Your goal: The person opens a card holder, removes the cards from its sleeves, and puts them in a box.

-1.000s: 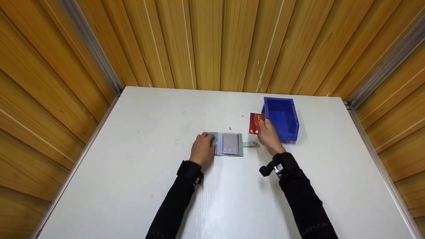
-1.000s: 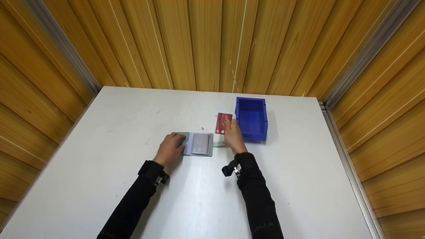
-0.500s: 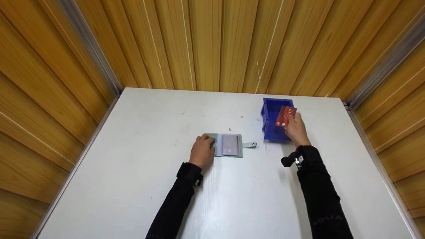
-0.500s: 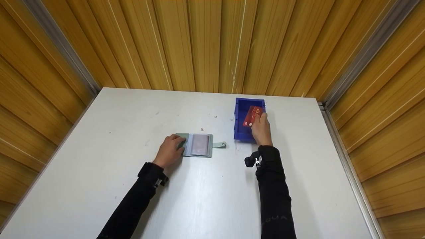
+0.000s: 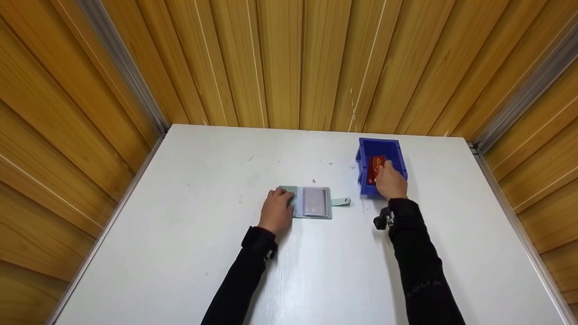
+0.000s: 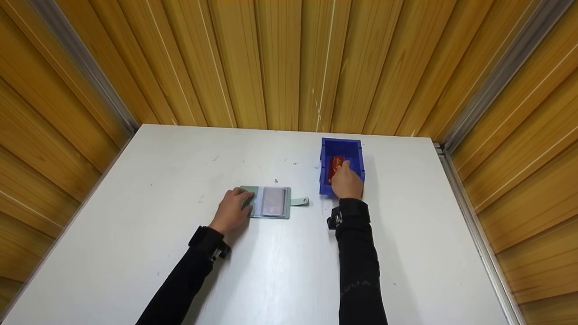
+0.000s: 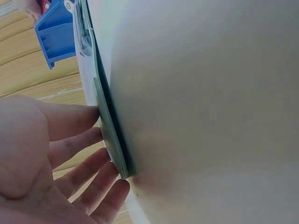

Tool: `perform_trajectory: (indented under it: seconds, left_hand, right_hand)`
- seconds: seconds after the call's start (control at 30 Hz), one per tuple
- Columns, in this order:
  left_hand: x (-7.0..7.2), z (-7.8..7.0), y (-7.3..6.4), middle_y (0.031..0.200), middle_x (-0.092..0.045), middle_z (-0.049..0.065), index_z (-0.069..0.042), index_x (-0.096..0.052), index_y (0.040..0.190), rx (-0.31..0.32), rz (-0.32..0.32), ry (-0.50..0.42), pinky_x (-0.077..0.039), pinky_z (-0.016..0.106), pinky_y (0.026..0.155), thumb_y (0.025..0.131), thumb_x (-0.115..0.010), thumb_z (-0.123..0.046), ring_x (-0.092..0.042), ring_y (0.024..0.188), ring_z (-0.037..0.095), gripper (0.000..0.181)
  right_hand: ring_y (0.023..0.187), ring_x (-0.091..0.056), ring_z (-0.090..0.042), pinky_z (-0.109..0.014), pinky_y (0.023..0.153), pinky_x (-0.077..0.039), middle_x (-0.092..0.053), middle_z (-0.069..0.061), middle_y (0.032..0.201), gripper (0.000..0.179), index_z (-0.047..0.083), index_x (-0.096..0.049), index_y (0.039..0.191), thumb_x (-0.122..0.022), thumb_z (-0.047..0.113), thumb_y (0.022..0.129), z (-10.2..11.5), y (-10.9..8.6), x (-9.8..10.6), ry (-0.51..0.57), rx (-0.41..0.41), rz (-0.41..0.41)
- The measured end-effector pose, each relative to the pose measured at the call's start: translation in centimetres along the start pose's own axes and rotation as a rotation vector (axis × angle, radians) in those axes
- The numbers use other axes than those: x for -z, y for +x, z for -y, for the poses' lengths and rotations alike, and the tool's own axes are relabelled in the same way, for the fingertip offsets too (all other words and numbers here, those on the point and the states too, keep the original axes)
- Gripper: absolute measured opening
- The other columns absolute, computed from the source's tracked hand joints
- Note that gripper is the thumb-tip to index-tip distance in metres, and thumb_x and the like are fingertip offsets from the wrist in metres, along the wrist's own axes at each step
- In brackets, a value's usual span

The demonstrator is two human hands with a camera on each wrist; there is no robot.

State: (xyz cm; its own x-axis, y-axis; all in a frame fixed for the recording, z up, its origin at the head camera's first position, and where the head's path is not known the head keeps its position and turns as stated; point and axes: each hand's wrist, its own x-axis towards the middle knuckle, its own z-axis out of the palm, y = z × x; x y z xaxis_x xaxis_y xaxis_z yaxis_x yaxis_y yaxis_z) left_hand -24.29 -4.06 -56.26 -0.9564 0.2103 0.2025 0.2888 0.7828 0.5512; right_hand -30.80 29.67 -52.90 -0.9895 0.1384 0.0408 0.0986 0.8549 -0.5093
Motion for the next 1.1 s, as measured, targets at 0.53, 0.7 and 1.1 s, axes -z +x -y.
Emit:
perform_trajectory:
  seconds: [0.53,0.7,1.1]
  left_hand:
    - [-0.2,-0.1,-0.1,0.125,-0.063,0.018,0.001,-0.07,0.127,0.013,0.015,0.009,-0.049,0.048,0.102,0.096,-0.07,-0.006,-0.057,0.117,0.037,0.031]
    - [-0.4,0.0,0.0,0.123,-0.064,0.017,0.0,-0.071,0.126,0.019,0.01,0.007,-0.05,0.047,0.101,0.096,-0.07,-0.006,-0.058,0.115,0.035,0.031]
    - [-0.2,0.1,-0.1,0.124,-0.064,0.018,0.0,-0.071,0.126,0.001,-0.009,0.006,-0.049,0.047,0.102,0.096,-0.069,-0.005,-0.058,0.116,0.037,0.03]
  right_hand:
    - [0.085,-0.068,-0.053,-0.065,0.074,-0.054,-0.068,-0.037,0.094,0.038,-0.015,-0.06,0.117,-0.042,0.015,0.102,0.8,0.7,-1.6,-0.286,0.088,0.035]
    - [0.089,-0.069,-0.053,-0.064,0.077,-0.055,-0.068,-0.038,0.097,0.037,-0.015,-0.06,0.118,-0.048,0.015,0.1,0.7,0.8,-1.9,-0.327,0.057,0.063]
    - [0.09,-0.072,-0.05,-0.062,0.076,-0.058,-0.071,-0.036,0.1,0.031,-0.013,-0.071,0.101,-0.054,0.012,0.097,1.5,1.1,-2.4,-0.288,-0.104,-0.071]
